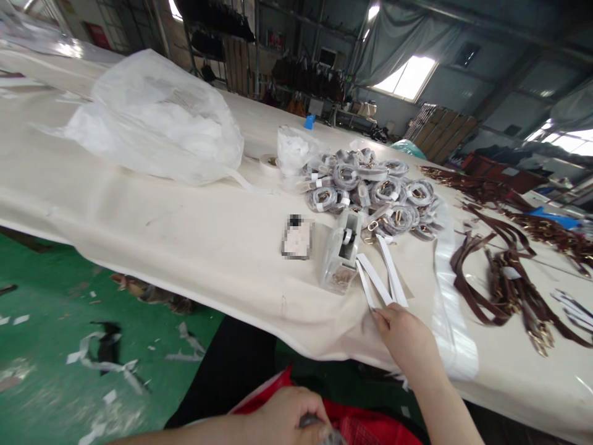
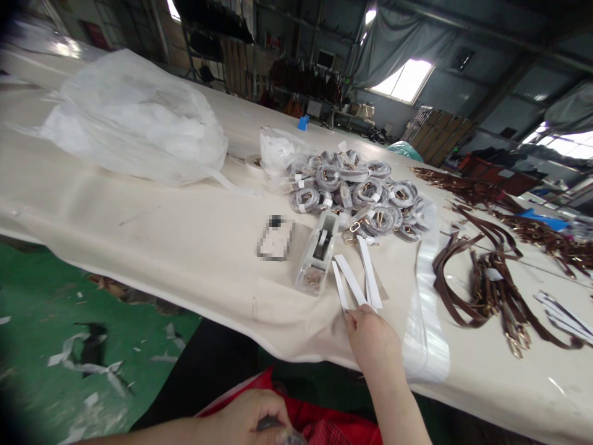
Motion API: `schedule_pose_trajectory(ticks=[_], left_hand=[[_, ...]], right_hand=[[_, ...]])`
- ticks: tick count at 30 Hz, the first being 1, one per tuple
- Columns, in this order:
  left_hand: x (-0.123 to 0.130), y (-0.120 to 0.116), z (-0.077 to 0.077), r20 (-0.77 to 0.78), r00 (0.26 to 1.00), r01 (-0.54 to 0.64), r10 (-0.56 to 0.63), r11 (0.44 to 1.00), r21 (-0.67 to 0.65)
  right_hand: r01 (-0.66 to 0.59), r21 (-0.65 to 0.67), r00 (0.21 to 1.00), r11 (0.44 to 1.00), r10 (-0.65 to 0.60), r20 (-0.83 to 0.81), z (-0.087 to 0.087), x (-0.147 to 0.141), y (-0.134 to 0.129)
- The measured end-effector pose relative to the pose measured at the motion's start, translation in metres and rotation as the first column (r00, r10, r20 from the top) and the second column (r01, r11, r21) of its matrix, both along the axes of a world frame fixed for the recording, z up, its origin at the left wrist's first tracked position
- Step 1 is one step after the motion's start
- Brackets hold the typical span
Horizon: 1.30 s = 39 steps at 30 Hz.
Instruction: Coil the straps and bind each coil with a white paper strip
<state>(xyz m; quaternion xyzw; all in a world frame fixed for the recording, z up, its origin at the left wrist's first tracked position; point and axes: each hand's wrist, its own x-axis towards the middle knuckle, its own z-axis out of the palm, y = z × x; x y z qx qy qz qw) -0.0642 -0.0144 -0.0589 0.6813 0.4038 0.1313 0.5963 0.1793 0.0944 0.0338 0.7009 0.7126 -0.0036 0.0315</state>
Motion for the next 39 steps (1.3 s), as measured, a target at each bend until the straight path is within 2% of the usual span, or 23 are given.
schedule_pose_trajectory(ticks=[8, 17, 22, 26, 28, 30, 32, 35, 37, 39], left_hand=[[0.000, 0.004, 0.004, -0.007, 1.000, 0.022, -0.022, 1.000, 0.008], [-0.001, 0.005, 0.023, -0.060, 0.998, 0.024, -0.022, 0.999, 0.023], [-0.002, 0.006, 0.023, -0.082, 0.997, 0.014, -0.012, 1.000, 0.023], [-0.003, 0.005, 0.024, -0.094, 0.995, -0.014, 0.016, 1.000, 0.023], [-0.004, 0.005, 0.028, -0.111, 0.994, -0.022, 0.020, 1.000, -0.011], [-0.005, 0.005, 0.032, -0.125, 0.992, -0.019, 0.013, 0.998, -0.053], [-0.006, 0.005, 0.035, -0.132, 0.991, -0.013, 0.005, 0.998, -0.063], [-0.005, 0.005, 0.032, -0.138, 0.990, 0.004, -0.025, 0.988, -0.152], [-0.003, 0.004, 0.028, -0.141, 0.989, 0.020, -0.054, 0.972, -0.233], [-0.002, 0.004, 0.025, -0.129, 0.988, 0.049, -0.082, 0.970, -0.236]], right_hand=[[0.011, -0.048, 1.000, 0.999, -0.013, -0.027, 0.004, 0.003, 0.005], [0.015, -0.045, 0.999, 0.999, -0.013, 0.037, 0.007, -0.006, 0.007], [0.104, 0.057, 0.991, 0.993, -0.108, 0.076, 0.002, -0.011, 0.004], [0.205, 0.183, 0.974, 0.962, -0.219, 0.059, 0.011, 0.002, 0.000], [0.286, 0.279, 0.956, 0.917, -0.294, -0.012, 0.021, 0.012, -0.011], [0.345, 0.336, 0.936, 0.876, -0.296, -0.190, 0.028, 0.022, -0.029], [0.354, 0.320, 0.885, 0.879, -0.204, -0.419, 0.031, 0.030, -0.054], [0.245, 0.199, 0.740, 0.949, -0.050, -0.671, 0.027, 0.034, -0.096], [0.192, 0.083, 0.612, 0.978, -0.053, -0.789, 0.020, 0.030, -0.125], [0.192, -0.061, 0.479, 0.980, -0.148, -0.865, 0.014, 0.022, -0.151]])
